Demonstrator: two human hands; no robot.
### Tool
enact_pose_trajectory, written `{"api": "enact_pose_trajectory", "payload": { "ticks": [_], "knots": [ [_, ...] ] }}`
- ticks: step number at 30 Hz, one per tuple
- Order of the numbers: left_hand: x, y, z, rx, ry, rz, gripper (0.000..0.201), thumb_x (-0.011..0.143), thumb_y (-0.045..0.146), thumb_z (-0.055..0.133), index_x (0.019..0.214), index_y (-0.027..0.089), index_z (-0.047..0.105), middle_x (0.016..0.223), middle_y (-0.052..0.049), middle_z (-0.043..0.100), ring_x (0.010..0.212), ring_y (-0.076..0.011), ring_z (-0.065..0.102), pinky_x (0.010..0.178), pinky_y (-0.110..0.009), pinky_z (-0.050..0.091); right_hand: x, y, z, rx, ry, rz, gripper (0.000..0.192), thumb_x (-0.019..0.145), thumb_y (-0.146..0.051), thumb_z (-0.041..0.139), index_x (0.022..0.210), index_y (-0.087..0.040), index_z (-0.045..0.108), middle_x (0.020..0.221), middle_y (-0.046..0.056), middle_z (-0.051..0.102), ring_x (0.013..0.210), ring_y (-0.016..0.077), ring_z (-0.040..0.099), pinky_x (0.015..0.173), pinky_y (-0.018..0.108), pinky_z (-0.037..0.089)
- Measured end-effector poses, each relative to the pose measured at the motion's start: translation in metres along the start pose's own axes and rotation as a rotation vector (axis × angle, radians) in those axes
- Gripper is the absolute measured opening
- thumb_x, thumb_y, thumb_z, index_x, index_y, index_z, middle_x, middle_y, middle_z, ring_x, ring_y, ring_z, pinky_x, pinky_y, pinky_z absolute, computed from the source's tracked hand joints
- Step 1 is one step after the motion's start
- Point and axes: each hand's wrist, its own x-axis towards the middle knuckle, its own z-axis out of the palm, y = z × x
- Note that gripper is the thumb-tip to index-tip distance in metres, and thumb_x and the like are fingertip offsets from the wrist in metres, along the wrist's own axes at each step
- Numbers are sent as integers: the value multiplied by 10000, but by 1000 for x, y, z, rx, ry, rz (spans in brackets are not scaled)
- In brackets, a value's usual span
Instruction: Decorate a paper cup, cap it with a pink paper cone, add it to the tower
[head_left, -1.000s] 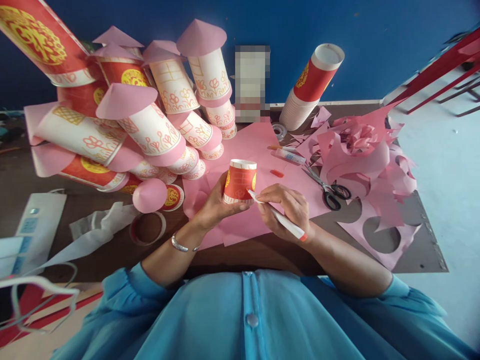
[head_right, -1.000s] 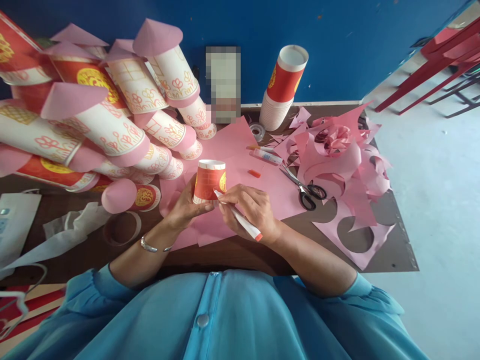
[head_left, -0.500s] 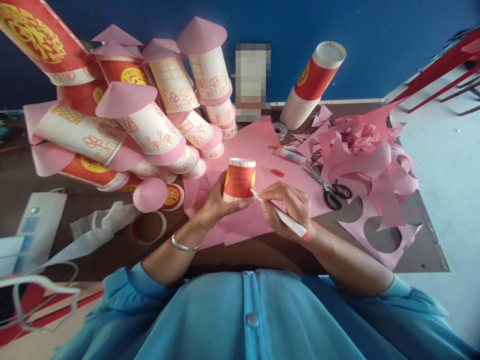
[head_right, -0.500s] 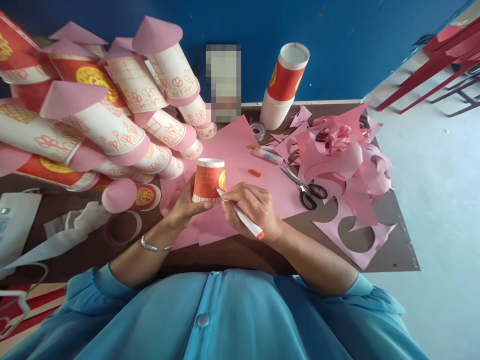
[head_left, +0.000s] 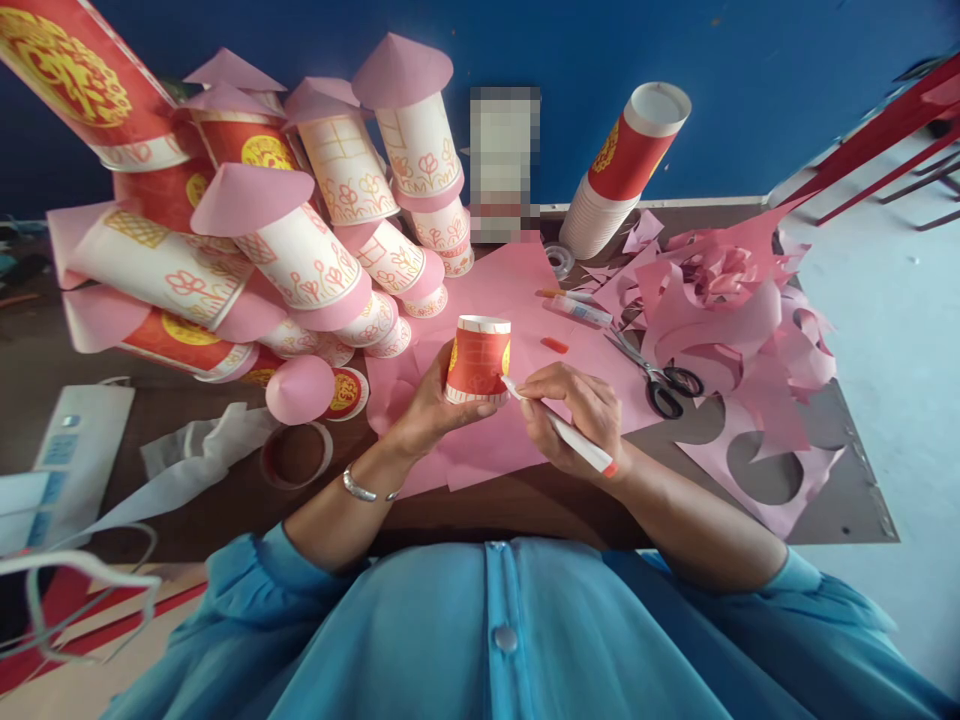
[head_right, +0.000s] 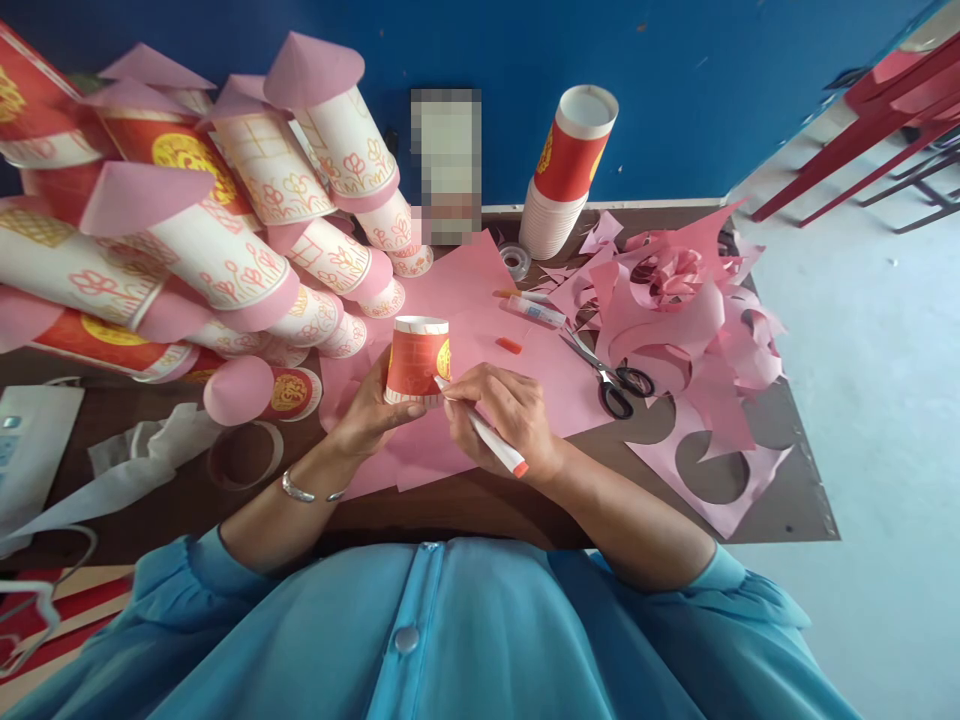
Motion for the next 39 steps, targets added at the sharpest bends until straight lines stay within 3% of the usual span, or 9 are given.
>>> {"api": "enact_pose_trajectory", "payload": {
  "ticks": [39],
  "knots": [
    [0, 2, 2, 7, -22, 31, 729, 665, 470, 956, 1246, 240, 581, 1111, -54, 688, 983, -217, 670, 842, -345, 555, 0, 1, -2, 12, 27, 1, 198, 893, -71, 613, 1017, -222, 640, 780, 13, 733, 648, 155, 706, 601, 270, 577]
  ]
}}
